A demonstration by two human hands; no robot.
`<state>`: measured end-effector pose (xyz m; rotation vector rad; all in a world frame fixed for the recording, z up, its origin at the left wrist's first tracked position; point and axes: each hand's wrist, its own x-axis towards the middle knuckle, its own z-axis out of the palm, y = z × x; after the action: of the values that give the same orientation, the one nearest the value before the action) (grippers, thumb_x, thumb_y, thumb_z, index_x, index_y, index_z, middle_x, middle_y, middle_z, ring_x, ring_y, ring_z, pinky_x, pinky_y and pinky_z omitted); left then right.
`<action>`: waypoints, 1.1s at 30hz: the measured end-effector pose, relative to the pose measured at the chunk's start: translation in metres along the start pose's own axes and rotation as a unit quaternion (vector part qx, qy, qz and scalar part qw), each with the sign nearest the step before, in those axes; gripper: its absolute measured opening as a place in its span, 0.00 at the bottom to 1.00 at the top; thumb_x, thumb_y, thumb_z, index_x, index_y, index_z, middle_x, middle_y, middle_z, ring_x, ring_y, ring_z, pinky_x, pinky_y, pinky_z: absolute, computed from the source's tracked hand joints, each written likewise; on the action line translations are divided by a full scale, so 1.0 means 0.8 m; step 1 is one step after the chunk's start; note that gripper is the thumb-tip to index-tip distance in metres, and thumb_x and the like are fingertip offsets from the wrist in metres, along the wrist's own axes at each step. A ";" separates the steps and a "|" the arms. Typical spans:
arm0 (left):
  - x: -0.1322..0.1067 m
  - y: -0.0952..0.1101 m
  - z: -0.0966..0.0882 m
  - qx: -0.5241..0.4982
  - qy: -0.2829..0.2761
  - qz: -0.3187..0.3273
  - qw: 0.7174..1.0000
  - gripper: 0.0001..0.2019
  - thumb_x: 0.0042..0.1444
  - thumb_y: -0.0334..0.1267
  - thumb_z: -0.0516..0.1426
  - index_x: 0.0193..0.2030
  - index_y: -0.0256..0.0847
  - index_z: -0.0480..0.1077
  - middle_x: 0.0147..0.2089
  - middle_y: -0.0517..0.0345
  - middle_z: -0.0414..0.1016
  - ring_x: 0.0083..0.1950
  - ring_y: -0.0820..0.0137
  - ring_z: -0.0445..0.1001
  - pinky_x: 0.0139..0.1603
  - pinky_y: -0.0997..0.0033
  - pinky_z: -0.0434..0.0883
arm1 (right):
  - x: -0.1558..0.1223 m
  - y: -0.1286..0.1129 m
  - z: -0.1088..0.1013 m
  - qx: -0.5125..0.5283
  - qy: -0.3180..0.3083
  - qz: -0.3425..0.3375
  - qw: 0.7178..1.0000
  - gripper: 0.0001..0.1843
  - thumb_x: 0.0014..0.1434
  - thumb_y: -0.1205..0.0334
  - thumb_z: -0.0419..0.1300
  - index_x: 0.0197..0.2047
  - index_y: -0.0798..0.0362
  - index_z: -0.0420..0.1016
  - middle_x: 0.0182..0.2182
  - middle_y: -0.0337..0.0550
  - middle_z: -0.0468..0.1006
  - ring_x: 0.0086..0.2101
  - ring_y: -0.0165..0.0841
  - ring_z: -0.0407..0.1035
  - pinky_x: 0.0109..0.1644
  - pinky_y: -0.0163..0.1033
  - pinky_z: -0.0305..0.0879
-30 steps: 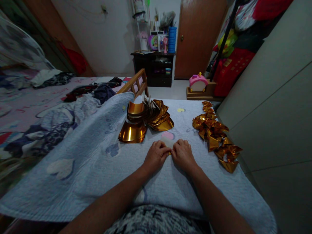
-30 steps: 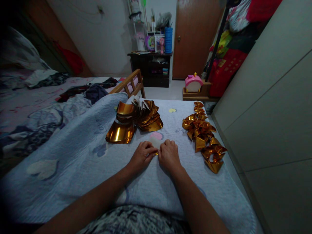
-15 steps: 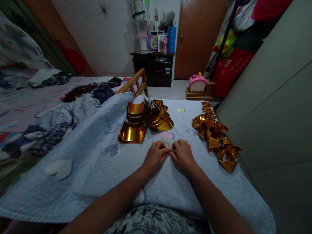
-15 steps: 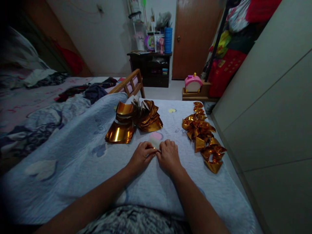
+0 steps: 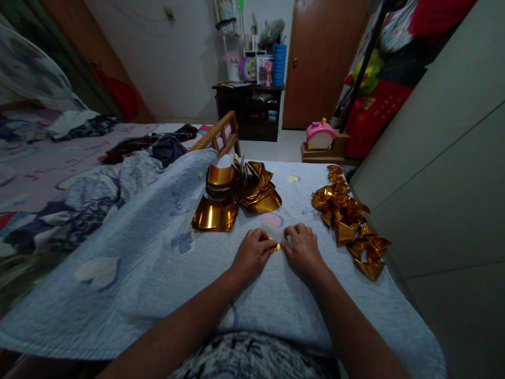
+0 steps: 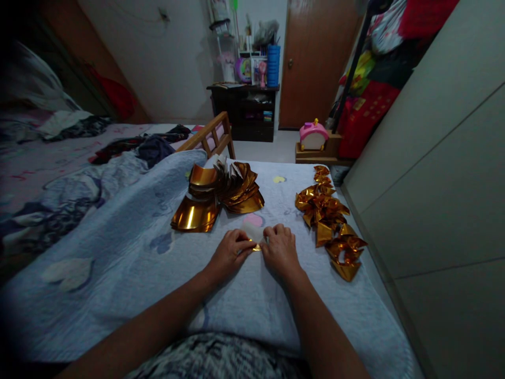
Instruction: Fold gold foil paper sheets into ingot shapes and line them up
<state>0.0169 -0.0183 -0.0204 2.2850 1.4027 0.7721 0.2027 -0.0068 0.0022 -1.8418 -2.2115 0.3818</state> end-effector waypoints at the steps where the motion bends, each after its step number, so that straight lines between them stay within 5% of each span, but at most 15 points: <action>1: 0.000 0.000 0.000 0.000 0.001 0.001 1.000 0.08 0.62 0.37 0.62 0.47 0.48 0.81 0.43 0.53 0.72 0.48 0.63 0.67 0.50 0.61 0.69 | 0.001 0.002 0.000 -0.003 0.000 0.002 1.000 0.11 0.63 0.57 0.60 0.48 0.48 0.73 0.46 0.47 0.70 0.48 0.43 0.62 0.50 0.44 0.54; 12: 0.000 -0.002 0.001 0.000 -0.002 0.003 1.000 0.09 0.63 0.37 0.61 0.48 0.50 0.80 0.44 0.53 0.71 0.48 0.62 0.67 0.51 0.59 0.69 | -0.002 0.005 0.002 -0.025 0.008 -0.019 0.999 0.14 0.63 0.50 0.60 0.46 0.51 0.72 0.46 0.49 0.70 0.47 0.43 0.61 0.50 0.45 0.54; 27: -0.001 -0.004 0.003 0.002 0.008 0.015 1.000 0.08 0.62 0.36 0.61 0.47 0.47 0.80 0.44 0.53 0.72 0.49 0.63 0.67 0.51 0.61 0.68 | 0.000 0.005 0.002 -0.021 0.003 -0.009 1.000 0.12 0.65 0.60 0.57 0.50 0.50 0.72 0.47 0.48 0.70 0.48 0.43 0.61 0.50 0.45 0.54; 33: 0.000 -0.001 0.000 -0.002 0.000 0.026 1.000 0.10 0.64 0.36 0.59 0.50 0.46 0.78 0.43 0.53 0.72 0.47 0.63 0.67 0.51 0.61 0.68 | 0.000 0.006 0.007 -0.015 0.043 -0.024 0.999 0.16 0.64 0.50 0.58 0.48 0.52 0.71 0.46 0.49 0.70 0.48 0.44 0.61 0.51 0.46 0.54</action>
<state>0.0160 -0.0182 -0.0210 2.3266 1.3462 0.7908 0.2052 -0.0064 -0.0049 -1.7813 -2.2117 0.2572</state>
